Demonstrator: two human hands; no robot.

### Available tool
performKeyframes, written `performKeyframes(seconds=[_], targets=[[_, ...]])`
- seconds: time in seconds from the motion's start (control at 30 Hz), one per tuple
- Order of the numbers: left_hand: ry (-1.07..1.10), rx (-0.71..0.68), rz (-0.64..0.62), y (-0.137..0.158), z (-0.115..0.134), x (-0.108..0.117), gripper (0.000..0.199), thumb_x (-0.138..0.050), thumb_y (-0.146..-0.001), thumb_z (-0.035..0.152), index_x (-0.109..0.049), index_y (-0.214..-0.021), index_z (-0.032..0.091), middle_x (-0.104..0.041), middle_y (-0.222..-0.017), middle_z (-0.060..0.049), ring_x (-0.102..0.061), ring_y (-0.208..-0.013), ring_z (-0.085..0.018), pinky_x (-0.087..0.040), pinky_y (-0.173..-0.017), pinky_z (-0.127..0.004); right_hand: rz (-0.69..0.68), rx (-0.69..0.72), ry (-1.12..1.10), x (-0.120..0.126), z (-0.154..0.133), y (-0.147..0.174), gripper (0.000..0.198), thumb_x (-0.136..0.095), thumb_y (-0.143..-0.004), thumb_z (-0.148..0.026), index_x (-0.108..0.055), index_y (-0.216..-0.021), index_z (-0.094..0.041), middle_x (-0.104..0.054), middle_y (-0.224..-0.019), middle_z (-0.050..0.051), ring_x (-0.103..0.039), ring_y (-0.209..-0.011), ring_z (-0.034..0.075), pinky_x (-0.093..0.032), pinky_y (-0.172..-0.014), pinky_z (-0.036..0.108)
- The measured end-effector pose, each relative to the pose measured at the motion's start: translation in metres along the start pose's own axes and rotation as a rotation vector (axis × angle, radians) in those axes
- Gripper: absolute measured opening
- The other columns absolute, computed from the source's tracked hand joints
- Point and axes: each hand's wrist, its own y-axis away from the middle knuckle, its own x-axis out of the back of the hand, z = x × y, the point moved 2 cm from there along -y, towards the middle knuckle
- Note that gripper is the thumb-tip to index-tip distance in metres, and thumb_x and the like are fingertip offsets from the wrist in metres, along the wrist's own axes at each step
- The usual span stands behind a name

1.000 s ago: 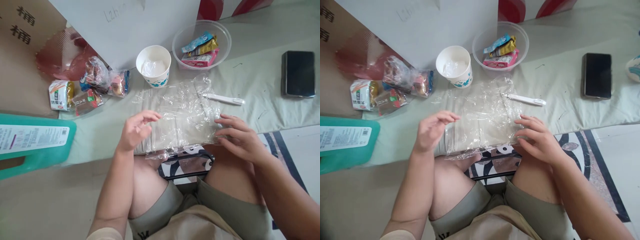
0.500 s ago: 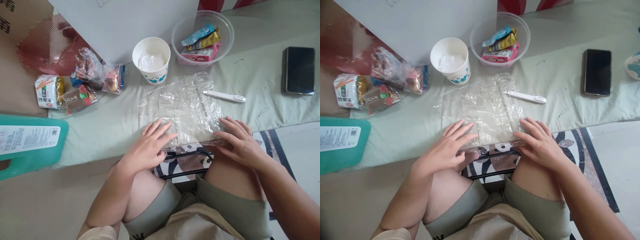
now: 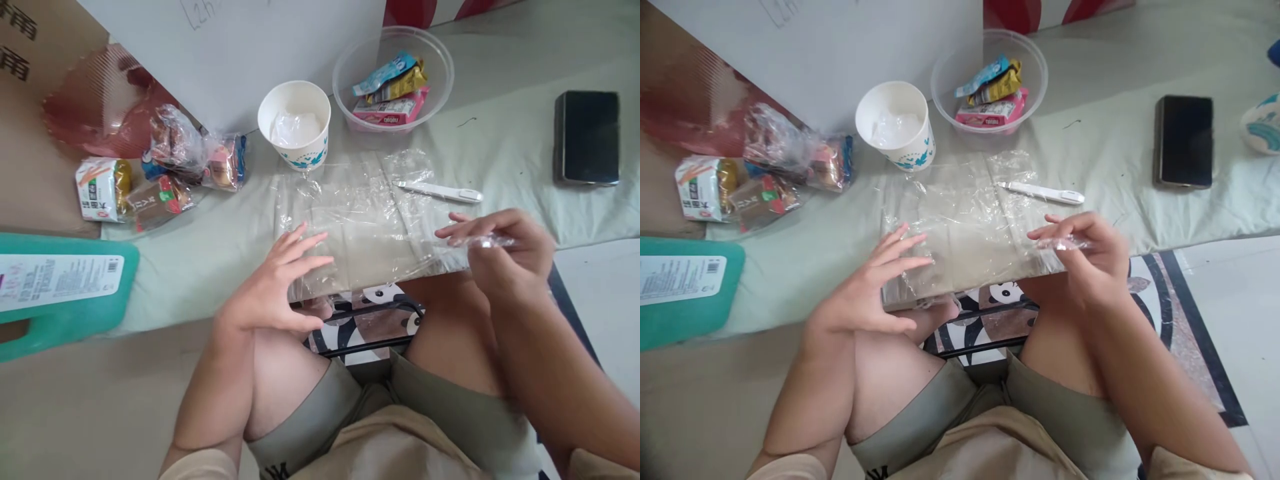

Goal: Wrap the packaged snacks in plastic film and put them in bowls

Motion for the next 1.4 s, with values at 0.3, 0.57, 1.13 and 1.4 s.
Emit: performKeyframes(seconds=[0.3,0.57,1.13,1.4], targets=[[-0.242,-0.041,0.135,-0.014,0.003,-0.022,0.028,-0.066,-0.096,0.017,-0.077,-0.120,0.022,-0.057,-0.160,-0.013,-0.043,-0.157,-0.040,-0.048,-0.122,-0.060,0.445,-0.137,-0.320,-0.034,0.030,-0.040,0.014,-0.066,-0.069,-0.014,-0.059,-0.079,-0.022,-0.053,-0.046,-0.012,-0.044,-0.029,0.009,-0.029,-0.026,0.020],[-0.043,-0.086,0.227,-0.021,0.000,-0.019,0.036,-0.079,-0.086,0.033,-0.072,-0.119,0.020,-0.071,-0.142,-0.016,-0.057,-0.147,-0.038,-0.049,-0.121,-0.059,0.519,-0.149,-0.253,-0.030,0.037,-0.029,0.014,-0.069,-0.083,-0.024,-0.055,-0.085,-0.022,-0.059,-0.053,-0.010,-0.042,-0.034,0.005,-0.025,-0.030,0.019],[0.570,0.160,0.717,-0.036,-0.012,-0.034,0.036,-0.061,-0.099,0.044,-0.072,-0.075,0.021,-0.080,-0.121,-0.011,-0.078,-0.114,-0.026,-0.066,-0.069,-0.031,0.446,-0.095,-0.175,-0.020,0.042,-0.022,0.027,-0.074,-0.089,-0.042,-0.059,-0.090,-0.021,-0.062,-0.055,-0.007,-0.046,-0.035,0.008,-0.027,-0.033,0.021],[0.913,0.586,0.843,-0.041,-0.029,-0.017,0.035,-0.079,-0.070,0.043,-0.059,-0.056,0.018,-0.063,-0.152,-0.010,-0.080,-0.100,-0.026,-0.017,-0.034,-0.014,0.336,-0.246,0.037,-0.014,0.033,-0.015,0.028,-0.077,-0.078,-0.028,-0.068,-0.102,-0.019,-0.073,-0.066,-0.004,-0.054,-0.040,0.009,-0.039,-0.038,0.022]])
